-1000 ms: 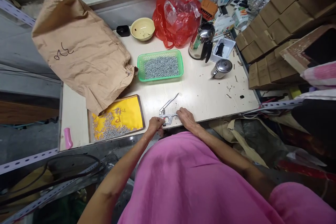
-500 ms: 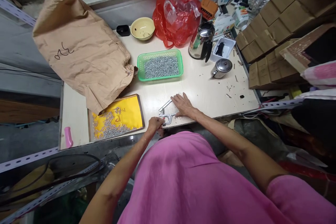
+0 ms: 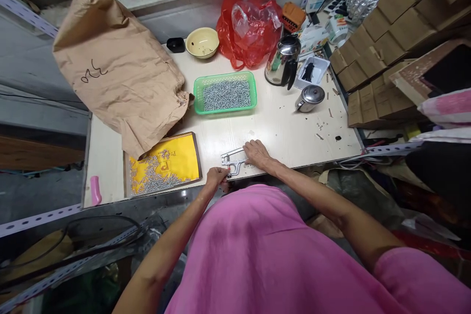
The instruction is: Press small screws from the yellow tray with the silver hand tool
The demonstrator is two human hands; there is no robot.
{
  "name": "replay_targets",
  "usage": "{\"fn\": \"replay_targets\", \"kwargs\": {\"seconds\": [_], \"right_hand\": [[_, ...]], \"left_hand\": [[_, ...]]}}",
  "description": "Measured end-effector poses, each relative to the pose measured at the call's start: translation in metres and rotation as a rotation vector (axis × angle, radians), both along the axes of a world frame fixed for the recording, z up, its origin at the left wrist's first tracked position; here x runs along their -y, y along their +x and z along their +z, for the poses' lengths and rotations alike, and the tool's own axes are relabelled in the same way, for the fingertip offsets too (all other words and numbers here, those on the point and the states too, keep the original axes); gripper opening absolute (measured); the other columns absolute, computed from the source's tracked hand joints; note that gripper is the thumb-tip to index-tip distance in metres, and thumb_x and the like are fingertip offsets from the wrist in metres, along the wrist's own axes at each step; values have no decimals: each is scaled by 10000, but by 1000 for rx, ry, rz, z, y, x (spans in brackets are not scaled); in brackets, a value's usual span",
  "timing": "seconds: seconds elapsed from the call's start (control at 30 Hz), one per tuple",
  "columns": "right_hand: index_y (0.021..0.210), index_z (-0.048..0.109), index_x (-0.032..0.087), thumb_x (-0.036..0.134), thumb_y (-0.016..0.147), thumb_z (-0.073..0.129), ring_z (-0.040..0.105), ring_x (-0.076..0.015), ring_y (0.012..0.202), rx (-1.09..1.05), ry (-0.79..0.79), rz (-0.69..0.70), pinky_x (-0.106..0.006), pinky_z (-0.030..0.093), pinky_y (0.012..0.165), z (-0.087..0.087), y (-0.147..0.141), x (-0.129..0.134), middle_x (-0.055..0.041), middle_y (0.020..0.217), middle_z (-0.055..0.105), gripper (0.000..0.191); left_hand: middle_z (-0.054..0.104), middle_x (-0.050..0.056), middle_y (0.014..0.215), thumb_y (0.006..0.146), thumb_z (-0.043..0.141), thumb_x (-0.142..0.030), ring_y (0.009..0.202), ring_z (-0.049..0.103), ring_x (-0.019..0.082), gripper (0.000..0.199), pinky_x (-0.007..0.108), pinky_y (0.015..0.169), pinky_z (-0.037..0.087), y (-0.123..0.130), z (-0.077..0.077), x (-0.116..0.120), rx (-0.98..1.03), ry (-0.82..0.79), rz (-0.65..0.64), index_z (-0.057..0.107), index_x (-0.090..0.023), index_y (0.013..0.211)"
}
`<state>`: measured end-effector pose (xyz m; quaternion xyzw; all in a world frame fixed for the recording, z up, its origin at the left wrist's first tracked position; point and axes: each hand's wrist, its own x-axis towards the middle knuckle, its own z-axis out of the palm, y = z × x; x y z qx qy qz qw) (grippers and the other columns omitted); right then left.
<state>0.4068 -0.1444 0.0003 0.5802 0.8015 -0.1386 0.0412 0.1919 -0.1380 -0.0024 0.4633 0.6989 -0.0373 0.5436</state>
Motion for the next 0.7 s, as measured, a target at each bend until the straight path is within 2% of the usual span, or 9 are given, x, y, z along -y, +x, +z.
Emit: {"fn": "replay_targets", "kwargs": {"seconds": [0.1,0.2,0.3,0.4,0.5,0.6,0.7], "right_hand": [[1053,593,67,381,763,734,473,-267,971,5,28,-3,-359,356,827,-4,-2,4,-147,1034,577,450],[1045,590,72,379,767,731,470,-266,968,5,43,-15,-357,361,812,-4,-3,5,-137,1032,574,438],[1073,577,81,360,776,721,465,-271,990,-1,41,-36,-362,366,808,0,-4,4,-141,1062,565,432],[1115,558,82,340,783,709,460,-274,1009,-11,24,-38,-364,369,810,5,-3,5,-148,1090,556,446],[1185,521,85,326,782,707,457,-272,1028,-20,12,-38,-369,369,830,5,0,8,-146,1126,551,505],[1238,492,92,317,790,700,455,-271,1043,-21,16,-43,-372,372,848,3,1,11,-142,1155,549,543],[1185,535,86,275,813,675,468,-263,1024,-10,-4,-37,-358,387,833,2,1,12,-136,1112,569,441]], "left_hand": [[623,30,672,837,573,-339,648,597,147,228,258,636,471,2,8,6,-138,288,-205,674,-147,766],[634,81,943,877,524,-280,918,587,200,194,292,768,469,13,16,8,-184,644,-510,673,-170,937],[587,107,1134,863,555,-239,1077,505,236,260,329,864,452,34,20,0,-151,802,-797,605,-168,1108],[497,124,1307,827,614,-226,1140,456,251,456,362,920,428,53,18,-13,-153,840,-975,489,-166,1261],[487,117,1313,810,646,-253,1114,465,252,580,369,895,433,62,17,-22,-192,792,-1074,407,-184,1334],[511,113,1257,808,652,-282,1085,470,254,589,361,856,440,65,20,-24,-248,750,-1147,403,-185,1333],[525,119,1203,821,637,-295,1080,463,261,533,362,827,443,70,24,-24,-298,727,-1186,435,-171,1299]]}}
